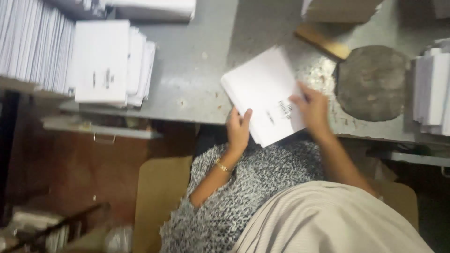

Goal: Folding printed booklets in half and stacking them on a workbench in a print shop.

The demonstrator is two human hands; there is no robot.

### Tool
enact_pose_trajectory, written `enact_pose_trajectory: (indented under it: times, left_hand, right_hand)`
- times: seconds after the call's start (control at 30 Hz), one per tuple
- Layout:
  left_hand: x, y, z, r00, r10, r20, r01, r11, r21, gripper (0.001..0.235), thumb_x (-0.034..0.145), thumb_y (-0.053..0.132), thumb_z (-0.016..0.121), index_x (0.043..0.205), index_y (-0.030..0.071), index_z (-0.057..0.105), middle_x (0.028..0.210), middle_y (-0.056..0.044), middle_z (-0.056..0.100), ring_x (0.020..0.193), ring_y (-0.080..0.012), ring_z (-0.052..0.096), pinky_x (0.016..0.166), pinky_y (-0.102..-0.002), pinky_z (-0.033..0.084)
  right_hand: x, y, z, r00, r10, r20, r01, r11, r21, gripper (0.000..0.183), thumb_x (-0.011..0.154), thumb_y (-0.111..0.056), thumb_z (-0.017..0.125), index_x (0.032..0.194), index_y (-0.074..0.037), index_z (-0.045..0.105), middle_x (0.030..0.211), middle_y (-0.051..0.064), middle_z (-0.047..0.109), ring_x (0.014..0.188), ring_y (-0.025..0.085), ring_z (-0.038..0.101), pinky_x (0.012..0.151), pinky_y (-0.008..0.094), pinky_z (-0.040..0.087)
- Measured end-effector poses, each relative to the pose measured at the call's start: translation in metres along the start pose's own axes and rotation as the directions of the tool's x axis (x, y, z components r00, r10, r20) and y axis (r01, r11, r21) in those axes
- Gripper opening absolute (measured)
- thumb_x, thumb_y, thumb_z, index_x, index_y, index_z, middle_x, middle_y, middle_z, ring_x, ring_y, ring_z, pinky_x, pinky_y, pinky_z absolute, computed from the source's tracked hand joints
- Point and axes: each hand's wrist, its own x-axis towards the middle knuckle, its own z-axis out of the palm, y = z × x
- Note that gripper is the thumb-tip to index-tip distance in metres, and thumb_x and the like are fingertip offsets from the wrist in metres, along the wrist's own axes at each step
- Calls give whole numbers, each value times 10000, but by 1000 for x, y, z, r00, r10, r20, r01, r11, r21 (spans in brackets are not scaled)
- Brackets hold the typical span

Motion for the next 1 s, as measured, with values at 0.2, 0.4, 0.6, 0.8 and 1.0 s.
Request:
enact_pose_trajectory:
  times: [0.2, 0.4, 0.6, 0.8, 1.0]
  left_hand:
    - [6, -2, -2, 999, -20, 31, 23, 995, -99, 610, 1016, 228, 648, 1473, -63, 369, 1293, -304, 612, 1191, -388, 635, 968, -472, 574]
    - [14, -86, -14, 967, 214, 135, -235, 958, 163, 411, 983, 206, 666, 1295, -31, 541, 992, -239, 748, 961, -336, 742, 748, -410, 620]
    - [-31, 80, -3, 799, 577, 171, -578, 815, -45, 219, 977, 48, 564, 1176, -21, 624, 982, -143, 741, 978, -305, 714, 802, -454, 595]
    - [-25, 130, 17, 725, 678, 125, -638, 728, -250, 481, 992, 271, 607, 1331, 14, 382, 1278, -233, 611, 1244, -353, 592, 1019, -500, 501]
    - [-24, 118, 29, 700, 713, 36, -688, 687, -232, 213, 1002, 193, 588, 1084, 21, 494, 1008, -170, 639, 983, -334, 647, 908, -497, 503]
  right_hand:
    - [1, 19, 7, 991, -131, -28, 116, 944, -308, 479, 884, -275, 805, 1322, -113, 700, 1281, 115, 696, 1227, 315, 636, 1084, 431, 477]
    - [-20, -70, -51, 989, 90, 119, -121, 952, 280, 759, 865, -167, 798, 1496, 29, 425, 1219, 280, 684, 1217, 402, 634, 1065, 536, 485]
    - [-49, 24, -60, 973, -213, -87, 227, 949, 219, 70, 956, -81, 655, 988, -28, 689, 827, 115, 764, 779, 313, 741, 714, 420, 563]
    - [-39, -99, -94, 935, -339, -101, 345, 815, 466, 361, 1031, -195, 486, 1254, 73, 580, 1289, 282, 661, 1245, 451, 610, 1060, 569, 439]
    - [-42, -77, -82, 930, -349, -111, 358, 801, 480, 306, 1056, -183, 397, 1152, 41, 581, 1280, 286, 661, 1141, 452, 651, 961, 564, 472]
